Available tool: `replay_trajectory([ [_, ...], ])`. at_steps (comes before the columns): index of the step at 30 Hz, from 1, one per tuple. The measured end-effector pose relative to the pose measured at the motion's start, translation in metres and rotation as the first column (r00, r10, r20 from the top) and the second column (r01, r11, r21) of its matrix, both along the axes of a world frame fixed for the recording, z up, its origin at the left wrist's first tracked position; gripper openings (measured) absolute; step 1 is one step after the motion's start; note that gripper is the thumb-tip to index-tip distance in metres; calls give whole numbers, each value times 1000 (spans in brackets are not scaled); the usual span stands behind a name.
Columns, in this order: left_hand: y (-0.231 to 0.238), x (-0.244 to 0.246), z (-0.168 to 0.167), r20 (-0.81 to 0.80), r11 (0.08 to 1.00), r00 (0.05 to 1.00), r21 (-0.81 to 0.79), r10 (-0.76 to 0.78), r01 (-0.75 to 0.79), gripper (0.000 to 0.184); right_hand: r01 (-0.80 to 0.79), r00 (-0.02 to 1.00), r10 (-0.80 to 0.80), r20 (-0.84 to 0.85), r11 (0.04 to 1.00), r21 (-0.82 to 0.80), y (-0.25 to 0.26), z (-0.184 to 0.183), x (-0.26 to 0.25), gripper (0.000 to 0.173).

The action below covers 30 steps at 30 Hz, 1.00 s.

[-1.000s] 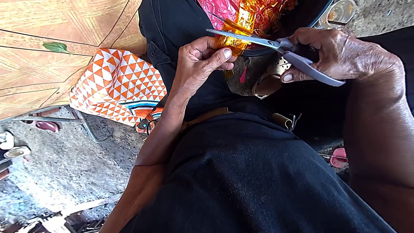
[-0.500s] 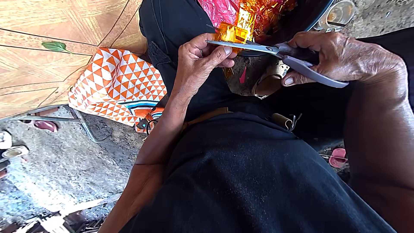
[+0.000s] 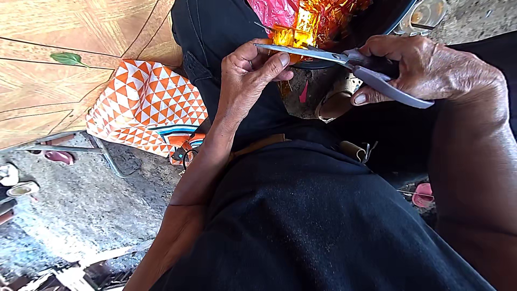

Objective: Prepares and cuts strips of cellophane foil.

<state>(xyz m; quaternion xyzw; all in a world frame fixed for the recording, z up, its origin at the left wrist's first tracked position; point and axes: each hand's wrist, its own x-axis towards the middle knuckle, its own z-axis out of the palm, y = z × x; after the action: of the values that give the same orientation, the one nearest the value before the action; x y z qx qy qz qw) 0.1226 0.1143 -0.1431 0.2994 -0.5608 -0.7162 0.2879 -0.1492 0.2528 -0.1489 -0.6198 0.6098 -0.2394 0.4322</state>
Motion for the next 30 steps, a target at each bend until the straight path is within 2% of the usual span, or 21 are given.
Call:
replay_trajectory([
  [7, 0, 1, -1, -8, 1000, 1000, -19, 1, -1, 13, 5, 1000, -4, 2, 1000, -14, 0, -2, -1, 67],
  [30, -2, 1, -1, -14, 1000, 1000, 3, -12, 12, 10, 30, 999, -25, 39, 991, -128, 1, -8, -3, 49],
])
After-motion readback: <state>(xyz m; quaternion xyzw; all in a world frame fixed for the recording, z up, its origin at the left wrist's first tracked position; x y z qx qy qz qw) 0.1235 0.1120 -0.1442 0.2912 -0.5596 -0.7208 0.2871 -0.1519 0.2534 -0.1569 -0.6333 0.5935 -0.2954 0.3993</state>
